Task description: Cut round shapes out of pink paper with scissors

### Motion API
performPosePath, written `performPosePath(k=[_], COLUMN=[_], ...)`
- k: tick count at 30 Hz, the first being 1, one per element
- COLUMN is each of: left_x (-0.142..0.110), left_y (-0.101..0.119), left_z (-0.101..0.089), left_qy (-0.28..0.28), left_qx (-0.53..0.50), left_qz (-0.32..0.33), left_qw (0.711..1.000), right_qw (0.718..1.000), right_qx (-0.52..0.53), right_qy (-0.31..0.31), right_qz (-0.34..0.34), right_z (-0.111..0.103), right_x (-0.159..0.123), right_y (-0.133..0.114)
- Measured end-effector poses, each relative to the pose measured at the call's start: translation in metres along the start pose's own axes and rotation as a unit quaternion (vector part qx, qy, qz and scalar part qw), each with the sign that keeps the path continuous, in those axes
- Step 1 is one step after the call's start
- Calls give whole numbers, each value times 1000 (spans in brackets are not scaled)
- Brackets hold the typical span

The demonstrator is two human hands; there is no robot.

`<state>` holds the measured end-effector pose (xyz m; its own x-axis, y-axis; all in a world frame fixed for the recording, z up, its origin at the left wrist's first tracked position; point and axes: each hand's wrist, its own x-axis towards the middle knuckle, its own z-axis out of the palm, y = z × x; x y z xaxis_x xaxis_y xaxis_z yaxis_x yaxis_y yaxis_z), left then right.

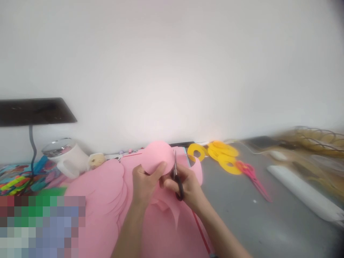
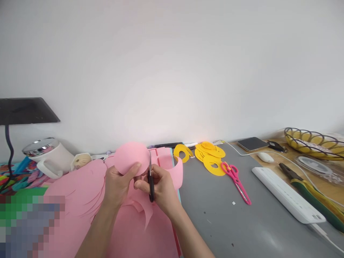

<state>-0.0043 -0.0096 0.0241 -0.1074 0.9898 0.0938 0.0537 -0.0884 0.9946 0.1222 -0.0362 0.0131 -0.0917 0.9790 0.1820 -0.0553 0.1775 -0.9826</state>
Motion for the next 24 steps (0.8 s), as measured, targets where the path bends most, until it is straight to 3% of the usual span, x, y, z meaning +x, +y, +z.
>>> performPosePath(k=[16, 20, 24], left_x=[-4, 0, 1], left_y=[9, 5, 3], left_z=[2, 0, -1], left_qy=[-13, -25, -83], left_qx=[-18, -45, -80], left_qz=[0, -17, -37], left_qw=[1000, 999, 993], right_qw=[1000, 996, 980], right_qx=[18, 5, -10], right_qy=[4, 91, 198], right_qz=[9, -2, -30], right_z=[1, 1, -2], right_x=[-1, 0, 0], right_y=[-5, -3, -2])
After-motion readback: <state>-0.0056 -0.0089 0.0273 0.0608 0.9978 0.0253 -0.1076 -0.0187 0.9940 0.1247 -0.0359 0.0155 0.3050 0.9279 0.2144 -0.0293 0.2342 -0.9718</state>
